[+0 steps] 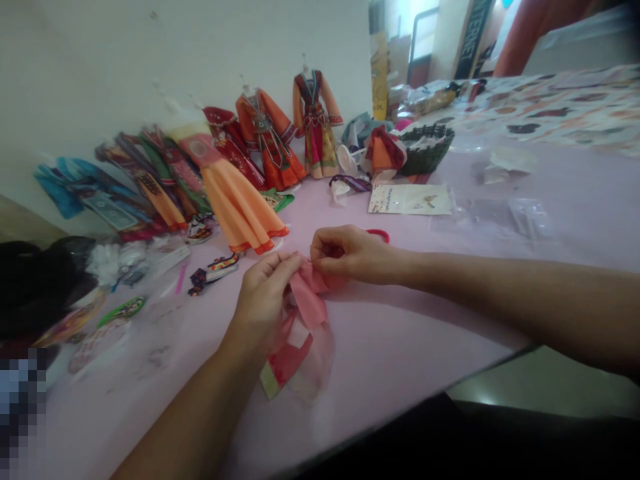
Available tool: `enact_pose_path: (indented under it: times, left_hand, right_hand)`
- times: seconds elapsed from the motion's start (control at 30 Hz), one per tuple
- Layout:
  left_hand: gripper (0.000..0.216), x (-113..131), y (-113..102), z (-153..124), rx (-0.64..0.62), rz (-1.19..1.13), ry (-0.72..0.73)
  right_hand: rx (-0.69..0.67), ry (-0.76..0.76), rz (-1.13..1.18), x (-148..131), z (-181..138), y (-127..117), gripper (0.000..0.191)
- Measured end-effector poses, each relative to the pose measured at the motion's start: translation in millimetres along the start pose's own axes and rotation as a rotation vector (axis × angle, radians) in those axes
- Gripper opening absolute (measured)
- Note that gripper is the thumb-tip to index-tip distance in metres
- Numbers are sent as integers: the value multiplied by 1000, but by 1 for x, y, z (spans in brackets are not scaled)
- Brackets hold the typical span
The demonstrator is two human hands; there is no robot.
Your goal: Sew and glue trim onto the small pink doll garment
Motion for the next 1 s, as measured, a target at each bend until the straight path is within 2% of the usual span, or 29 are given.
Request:
enact_pose_path:
  times: [0.17,0.37,0.47,0.57,0.67,0.77,0.9,1.0]
  left_hand:
    - [21,3,-5,1,36,-52,47]
    - [29,0,4,2,-76,58,39]
    - [26,4,1,1,-61,60,83]
    - [23,15,-4,-2,-3,21,190]
    - [17,23,-8,-5,42,-13,289]
    - [14,27,-12,-6,65,-30,355]
    - [20,34,-17,-8,95,20,455]
    - [21,38,-19,-13,131,91,510]
  right_hand:
    - [-6,-2,16,-1,0,0,5]
    - [11,-21,61,-3,1,-1,3]
    - [87,-9,109,-5,2,-9,6]
    - [217,52,114,-3,1,-23,9]
    - [334,49,99,-5,-1,-36,8]
    - [374,60,124,-3,-3,-41,10]
    - [391,208,246,18,-5,-37,21]
    - [334,376,470,37,-6,-19,31]
Point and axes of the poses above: each hand's wrist, its own z-axis towards the middle knuckle, its own y-axis out of the palm, x = y × z, the point moved 9 cm from there along z, towards the middle knuckle, and after that the axes turned 10 degrees about -y, right-handed, at the moved point
